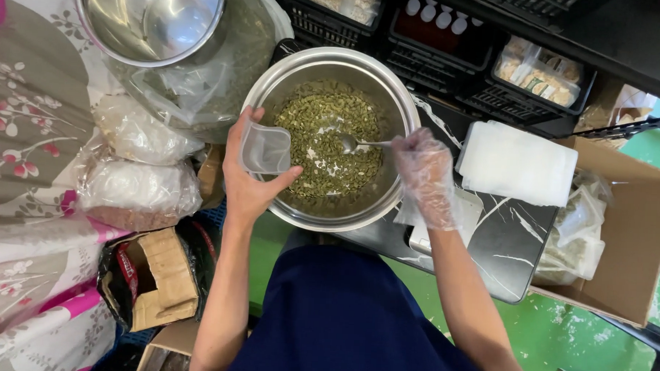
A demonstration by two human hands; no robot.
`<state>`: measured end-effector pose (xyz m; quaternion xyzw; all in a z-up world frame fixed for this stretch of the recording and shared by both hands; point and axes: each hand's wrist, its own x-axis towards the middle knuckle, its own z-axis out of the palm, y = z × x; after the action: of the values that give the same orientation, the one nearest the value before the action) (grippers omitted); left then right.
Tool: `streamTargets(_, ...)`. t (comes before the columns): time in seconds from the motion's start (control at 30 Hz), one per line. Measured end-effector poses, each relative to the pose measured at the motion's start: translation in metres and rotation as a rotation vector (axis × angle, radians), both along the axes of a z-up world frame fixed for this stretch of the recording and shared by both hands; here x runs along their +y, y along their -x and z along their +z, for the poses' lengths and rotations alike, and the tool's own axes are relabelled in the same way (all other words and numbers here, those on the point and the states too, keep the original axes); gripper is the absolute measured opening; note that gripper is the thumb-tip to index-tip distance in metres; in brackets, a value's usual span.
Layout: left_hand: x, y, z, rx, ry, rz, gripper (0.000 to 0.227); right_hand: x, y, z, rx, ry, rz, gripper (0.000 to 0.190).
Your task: The person scoops green seeds from a large metal bowl into small plastic bags using a metal spoon. They place each filled bag on a digital scale to check the weight, then set the bag aside. The process is repeated multiple times throughout the clip.
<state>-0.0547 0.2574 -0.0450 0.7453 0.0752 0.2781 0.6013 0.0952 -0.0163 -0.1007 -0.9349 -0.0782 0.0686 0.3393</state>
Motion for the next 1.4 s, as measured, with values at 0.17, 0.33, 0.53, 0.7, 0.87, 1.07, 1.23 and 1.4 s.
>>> streamTargets(0.17, 0.006, 0.001, -0.003, -0.008, -0.024, 0.002, 0.113, 0.046, 0.002, -0.072, 0.116, -0.222, -0.006, 0.020)
streamTargets(0.33, 0.010, -0.001, -0.008, 0.006, -0.036, -0.008, 0.114, 0.088, 0.024, -0.022, 0.569, -0.979, -0.458, 0.029)
streamTargets(0.53, 0.006, -0.007, -0.005, 0.034, -0.011, -0.015, 0.115, 0.087, 0.027, 0.010, 0.484, -0.809, -0.254, 0.020)
streamTargets(0.7, 0.008, -0.009, 0.002, 0.039, -0.046, -0.046, 0.111, 0.036, -0.016, -0.040, 0.385, -0.760, -0.123, 0.018)
streamTargets(0.87, 0.003, -0.003, 0.014, 0.174, -0.058, -0.116, 0.110, 0.067, -0.034, -0.074, 0.196, -1.120, -0.337, 0.009)
streamTargets(1.07, -0.002, 0.000, 0.010, 0.173, -0.103, -0.059, 0.107, 0.106, -0.006, -0.076, 0.398, -0.991, -0.174, 0.015)
streamTargets(1.23, 0.000, -0.001, 0.016, 0.149, -0.101, -0.063, 0.109, 0.070, -0.021, -0.140, 0.881, -0.780, -0.162, 0.033)
streamTargets(1.4, 0.001, -0.007, 0.019, 0.119, -0.113, -0.079, 0.107, 0.057, -0.013, -0.099, 1.004, -0.670, -0.244, 0.031)
